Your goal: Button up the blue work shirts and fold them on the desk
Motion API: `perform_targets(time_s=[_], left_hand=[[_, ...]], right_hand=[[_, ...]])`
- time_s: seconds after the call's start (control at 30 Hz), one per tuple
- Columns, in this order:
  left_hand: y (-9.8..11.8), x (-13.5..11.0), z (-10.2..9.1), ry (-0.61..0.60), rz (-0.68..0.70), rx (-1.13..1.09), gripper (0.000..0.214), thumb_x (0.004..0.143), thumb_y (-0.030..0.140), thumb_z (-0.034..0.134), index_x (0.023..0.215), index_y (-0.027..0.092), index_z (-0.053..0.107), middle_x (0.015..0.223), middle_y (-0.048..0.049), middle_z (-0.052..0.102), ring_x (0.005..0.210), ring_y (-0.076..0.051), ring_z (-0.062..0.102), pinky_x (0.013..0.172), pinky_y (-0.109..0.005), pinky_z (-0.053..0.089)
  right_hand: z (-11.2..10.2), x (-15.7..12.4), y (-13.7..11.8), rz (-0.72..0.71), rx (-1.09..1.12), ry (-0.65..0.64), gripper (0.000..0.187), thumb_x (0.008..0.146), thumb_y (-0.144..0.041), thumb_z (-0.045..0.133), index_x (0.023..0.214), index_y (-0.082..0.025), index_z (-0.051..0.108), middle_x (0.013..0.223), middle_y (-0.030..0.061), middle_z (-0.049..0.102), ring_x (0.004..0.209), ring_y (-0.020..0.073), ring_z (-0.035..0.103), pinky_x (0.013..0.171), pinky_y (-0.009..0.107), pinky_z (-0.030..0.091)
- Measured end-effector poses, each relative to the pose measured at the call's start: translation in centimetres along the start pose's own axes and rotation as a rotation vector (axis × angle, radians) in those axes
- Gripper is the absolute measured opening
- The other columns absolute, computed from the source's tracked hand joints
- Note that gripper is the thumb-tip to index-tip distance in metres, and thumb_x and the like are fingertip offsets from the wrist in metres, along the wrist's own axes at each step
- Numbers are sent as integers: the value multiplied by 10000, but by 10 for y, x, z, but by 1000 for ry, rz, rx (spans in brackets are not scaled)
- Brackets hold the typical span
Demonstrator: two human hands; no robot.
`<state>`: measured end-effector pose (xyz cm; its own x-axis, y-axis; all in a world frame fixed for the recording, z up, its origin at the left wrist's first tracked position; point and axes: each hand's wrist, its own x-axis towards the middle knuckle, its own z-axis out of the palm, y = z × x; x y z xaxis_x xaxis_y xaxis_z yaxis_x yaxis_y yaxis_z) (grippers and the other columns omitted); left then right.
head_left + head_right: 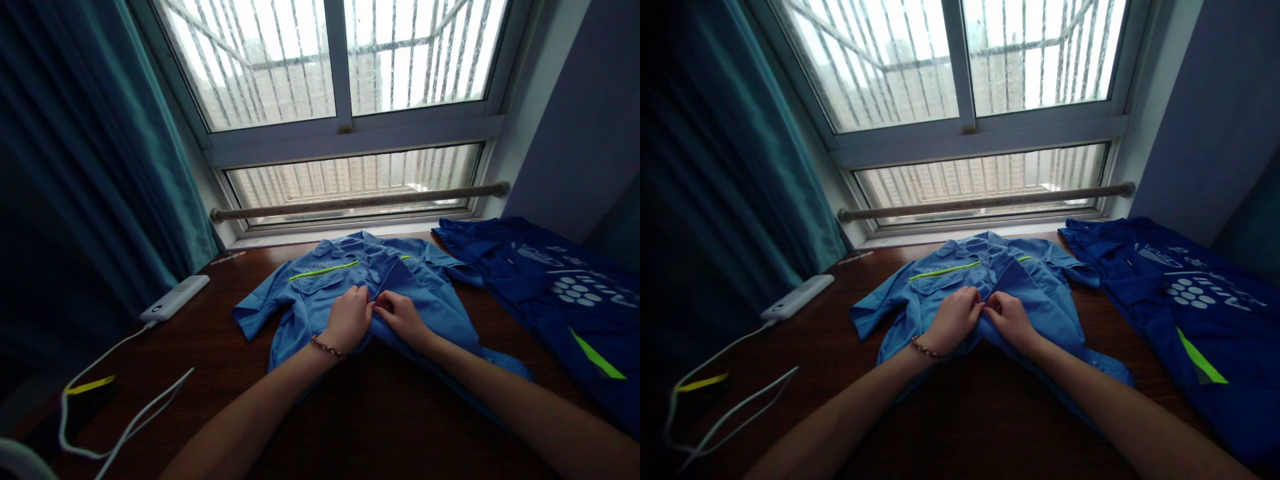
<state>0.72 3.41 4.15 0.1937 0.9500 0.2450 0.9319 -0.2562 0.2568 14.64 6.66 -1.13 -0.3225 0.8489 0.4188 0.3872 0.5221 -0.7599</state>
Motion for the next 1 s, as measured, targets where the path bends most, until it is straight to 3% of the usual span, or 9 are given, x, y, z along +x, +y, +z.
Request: perform_targets(time_s=[0.2, 0.3, 0.4, 0.53, 0.67, 0.83, 0.9, 1.0], left_hand=[[-12, 9, 2, -113, -69, -140, 243, 668, 404, 578, 692, 163, 594, 649, -26, 592, 614, -156, 532, 530, -235, 327], [-15, 12, 7, -108, -119, -237, 250, 640, 402, 587, 623, 154, 607, 582, -10, 571, 580, -143, 513, 504, -228, 299], [-17, 15, 13, -121, -173, -416, 252, 631, 387, 579, 583, 141, 606, 534, 6, 543, 559, -122, 492, 485, -213, 291], [-20, 20, 21, -228, -292, -780, 151, 568, 272, 610, 543, 130, 564, 471, 42, 470, 475, -77, 415, 459, -201, 282], [-21, 24, 30, -274, -452, -1039, 124, 526, 174, 593, 461, 132, 497, 401, 57, 396, 415, -55, 343, 438, -204, 254], [-19, 22, 39, -243, -491, -1178, 116, 512, 140, 538, 428, 137, 459, 405, 58, 362, 410, -51, 305, 428, -213, 222], [-19, 21, 39, -242, -467, -1196, 123, 512, 147, 534, 427, 138, 445, 404, 61, 351, 408, -48, 295, 427, -210, 212], [-19, 21, 31, -304, -391, -1199, 140, 527, 183, 551, 445, 137, 447, 403, 62, 353, 405, -46, 307, 431, -203, 219]], right_hand=[[1, 4, 7, 181, 277, -29, 208, 689, -362, 588, 694, -156, 563, 612, -12, 562, 566, 121, 512, 535, 232, 397], [0, 6, 10, 279, 411, -77, 265, 656, -406, 607, 683, -147, 556, 549, -29, 527, 493, 99, 476, 462, 210, 358], [-1, 7, 13, 340, 437, -94, 292, 636, -427, 618, 675, -147, 549, 503, -39, 501, 447, 88, 446, 421, 200, 317], [-1, 8, 14, 363, 435, -100, 301, 633, -441, 612, 683, -155, 536, 495, -43, 498, 415, 86, 426, 406, 204, 304], [0, 5, 8, 209, 216, -35, 194, 704, -355, 560, 693, -163, 531, 572, -13, 533, 511, 118, 487, 487, 232, 372], [2, -2, -3, -99, -255, 78, 75, 765, -185, 465, 704, -168, 504, 685, 25, 530, 635, 141, 506, 598, 255, 380], [1, -4, -4, -128, -308, 78, 82, 770, -184, 462, 699, -168, 500, 691, 27, 531, 635, 140, 507, 596, 251, 377], [-3, -3, -3, -81, -209, 61, 117, 756, -240, 508, 661, -172, 522, 644, 13, 553, 598, 132, 517, 564, 237, 378]])
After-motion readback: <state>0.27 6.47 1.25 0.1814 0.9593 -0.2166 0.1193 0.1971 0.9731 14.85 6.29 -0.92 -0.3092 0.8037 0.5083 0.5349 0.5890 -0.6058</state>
